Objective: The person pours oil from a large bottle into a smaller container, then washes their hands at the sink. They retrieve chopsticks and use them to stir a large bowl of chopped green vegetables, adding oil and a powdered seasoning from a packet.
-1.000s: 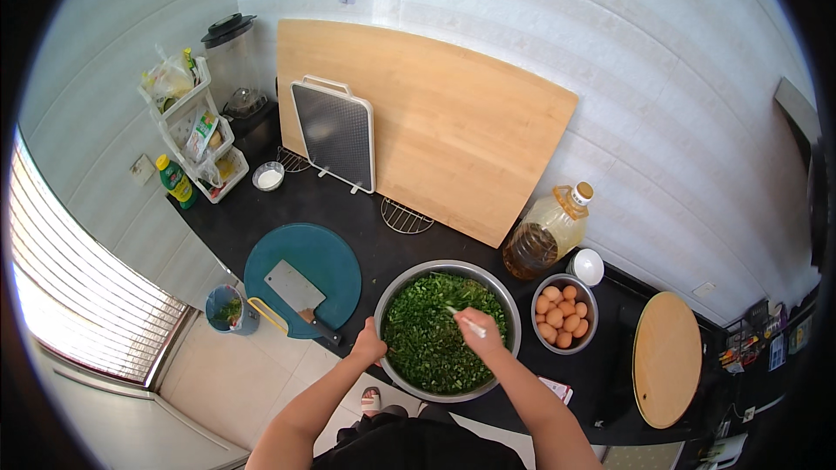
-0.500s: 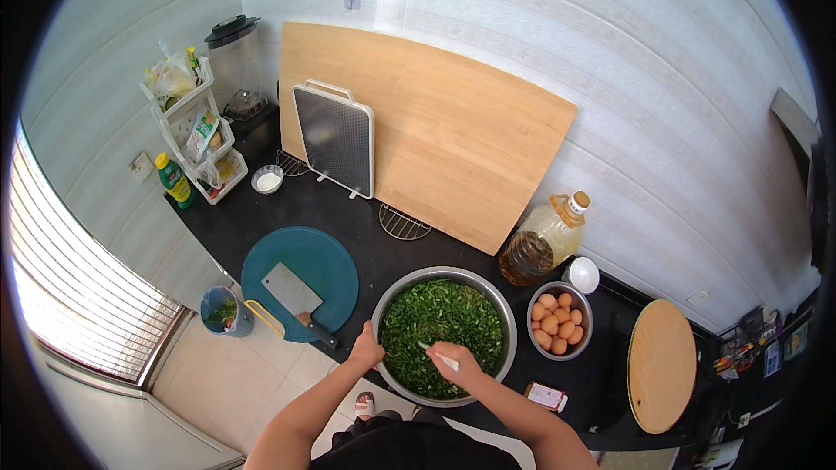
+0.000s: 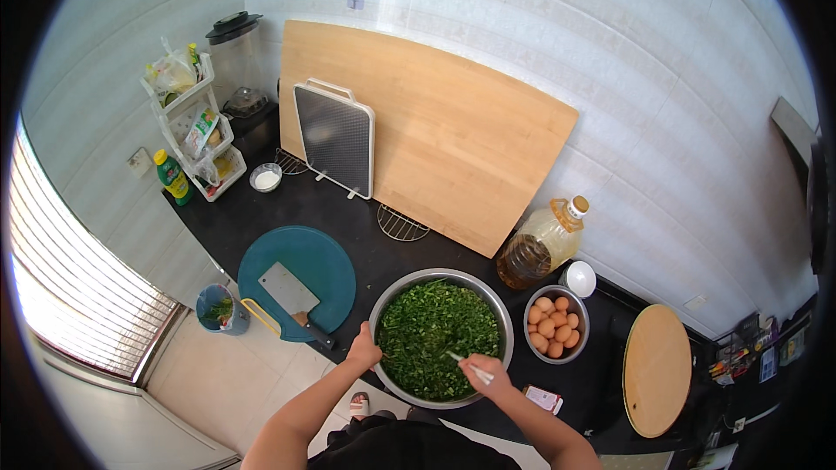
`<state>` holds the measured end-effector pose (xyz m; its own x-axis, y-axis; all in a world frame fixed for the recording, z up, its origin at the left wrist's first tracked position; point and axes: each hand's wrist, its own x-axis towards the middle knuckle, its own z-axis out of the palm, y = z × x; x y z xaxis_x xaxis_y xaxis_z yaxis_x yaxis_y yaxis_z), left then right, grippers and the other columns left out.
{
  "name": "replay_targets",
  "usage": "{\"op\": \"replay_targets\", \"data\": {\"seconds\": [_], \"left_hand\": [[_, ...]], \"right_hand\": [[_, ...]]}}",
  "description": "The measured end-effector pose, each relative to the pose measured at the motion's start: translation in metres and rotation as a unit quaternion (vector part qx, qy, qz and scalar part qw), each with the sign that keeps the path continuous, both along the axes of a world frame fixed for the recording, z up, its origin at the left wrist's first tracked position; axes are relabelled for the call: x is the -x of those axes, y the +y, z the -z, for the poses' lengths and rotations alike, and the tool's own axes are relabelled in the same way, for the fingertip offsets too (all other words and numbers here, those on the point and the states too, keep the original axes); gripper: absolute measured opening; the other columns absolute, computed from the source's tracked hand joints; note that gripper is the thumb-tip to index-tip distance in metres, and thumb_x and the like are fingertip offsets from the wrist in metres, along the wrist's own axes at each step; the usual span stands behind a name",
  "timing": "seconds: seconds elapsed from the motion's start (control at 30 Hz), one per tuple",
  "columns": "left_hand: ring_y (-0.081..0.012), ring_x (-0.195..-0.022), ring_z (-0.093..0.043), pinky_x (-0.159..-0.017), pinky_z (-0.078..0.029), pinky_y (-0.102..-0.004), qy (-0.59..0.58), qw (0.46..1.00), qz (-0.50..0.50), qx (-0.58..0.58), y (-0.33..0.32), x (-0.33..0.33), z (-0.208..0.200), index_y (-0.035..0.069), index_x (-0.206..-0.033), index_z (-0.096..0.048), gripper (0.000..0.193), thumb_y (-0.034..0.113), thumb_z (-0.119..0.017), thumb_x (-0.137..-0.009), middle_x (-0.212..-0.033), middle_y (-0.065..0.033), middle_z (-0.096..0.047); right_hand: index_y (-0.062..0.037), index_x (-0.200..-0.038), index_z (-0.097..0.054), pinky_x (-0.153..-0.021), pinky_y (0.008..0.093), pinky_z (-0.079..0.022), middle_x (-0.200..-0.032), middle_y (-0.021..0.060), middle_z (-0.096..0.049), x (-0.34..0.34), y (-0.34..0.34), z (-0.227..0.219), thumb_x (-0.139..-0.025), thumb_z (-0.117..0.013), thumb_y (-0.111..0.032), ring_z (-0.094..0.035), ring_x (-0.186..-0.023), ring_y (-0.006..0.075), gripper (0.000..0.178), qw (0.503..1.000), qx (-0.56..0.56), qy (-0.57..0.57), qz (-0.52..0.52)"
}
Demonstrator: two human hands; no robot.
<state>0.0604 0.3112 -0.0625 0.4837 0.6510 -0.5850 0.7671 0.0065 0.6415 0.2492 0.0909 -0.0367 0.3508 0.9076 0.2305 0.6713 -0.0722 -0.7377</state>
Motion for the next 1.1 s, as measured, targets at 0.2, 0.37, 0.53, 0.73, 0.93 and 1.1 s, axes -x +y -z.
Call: {"op": "replay_targets", "data": {"seconds": [0.2, 0.37, 0.53, 0.73, 0.93, 1.1], "left_hand": [[-0.0401, -0.082, -0.062, -0.045, -0.054, -0.0405, -0.007, 1.0, -0.005, -0.006, -0.002, 0.002, -0.008, 0.007, -0.136, -0.014, 0.072, -0.004, -0.049, -0.074, -0.105, -0.0288, -0.055], [-0.0392, -0.077, -0.062, -0.045, -0.053, -0.0402, -0.008, 1.0, 0.013, -0.02, -0.002, 0.001, -0.001, 0.004, -0.136, -0.013, 0.07, -0.003, -0.049, -0.077, -0.102, -0.0302, -0.056], [-0.039, -0.074, -0.062, -0.047, -0.052, -0.0403, 0.001, 0.999, 0.017, -0.03, -0.003, 0.003, -0.004, 0.003, -0.136, -0.012, 0.069, -0.001, -0.05, -0.079, -0.1, -0.0316, -0.055], [-0.0399, -0.08, -0.061, -0.053, -0.053, -0.0424, -0.003, 0.998, 0.025, -0.05, -0.002, 0.004, 0.005, 0.003, -0.137, -0.012, 0.07, 0.0, -0.05, -0.079, -0.101, -0.0319, -0.055], [-0.0398, -0.084, -0.061, -0.055, -0.054, -0.0421, -0.002, 0.998, 0.025, -0.064, -0.002, 0.004, 0.015, 0.004, -0.136, -0.013, 0.07, 0.002, -0.053, -0.078, -0.102, -0.0313, -0.056], [-0.0393, -0.08, -0.062, -0.049, -0.053, -0.0405, -0.021, 0.999, 0.006, -0.038, -0.005, 0.005, 0.01, 0.006, -0.136, -0.014, 0.07, 0.002, -0.053, -0.078, -0.1, -0.03, -0.057]], "right_hand": [[-0.0045, -0.082, -0.066, -0.052, 0.0245, -0.044, -0.065, 0.0061, -0.061, -0.029, 0.041, -0.034, -0.082, -0.063, -0.014, -0.057, -0.058, 0.0102, 0.01, 0.995, -0.035, 0.075, 0.055], [-0.0034, -0.085, -0.067, -0.052, 0.0228, -0.042, -0.066, 0.0048, -0.062, -0.078, 0.07, -0.017, -0.082, -0.062, -0.013, -0.054, -0.056, 0.009, 0.011, 0.984, -0.026, 0.098, 0.147], [-0.0021, -0.073, -0.064, -0.052, 0.0245, -0.042, -0.065, 0.0048, -0.062, -0.05, 0.051, 0.021, -0.081, -0.061, -0.012, -0.056, -0.058, 0.0103, 0.013, 0.967, 0.01, 0.173, 0.185], [-0.0011, -0.078, -0.064, -0.051, 0.0254, -0.043, -0.067, 0.0068, -0.061, 0.01, 0.013, 0.01, -0.079, -0.062, -0.01, -0.056, -0.057, 0.0109, 0.009, 0.988, 0.013, 0.137, 0.066], [-0.002, -0.086, -0.063, -0.056, 0.0281, -0.044, -0.073, 0.0086, -0.059, 0.027, 0.06, -0.002, -0.082, -0.061, -0.01, -0.058, -0.064, 0.0174, 0.009, 0.992, -0.032, 0.118, -0.024], [-0.0021, -0.084, -0.064, -0.058, 0.0265, -0.044, -0.071, 0.0073, -0.06, -0.023, 0.092, 0.015, -0.083, -0.06, -0.012, -0.055, -0.063, 0.0144, 0.01, 0.99, -0.044, 0.12, 0.06]]}}
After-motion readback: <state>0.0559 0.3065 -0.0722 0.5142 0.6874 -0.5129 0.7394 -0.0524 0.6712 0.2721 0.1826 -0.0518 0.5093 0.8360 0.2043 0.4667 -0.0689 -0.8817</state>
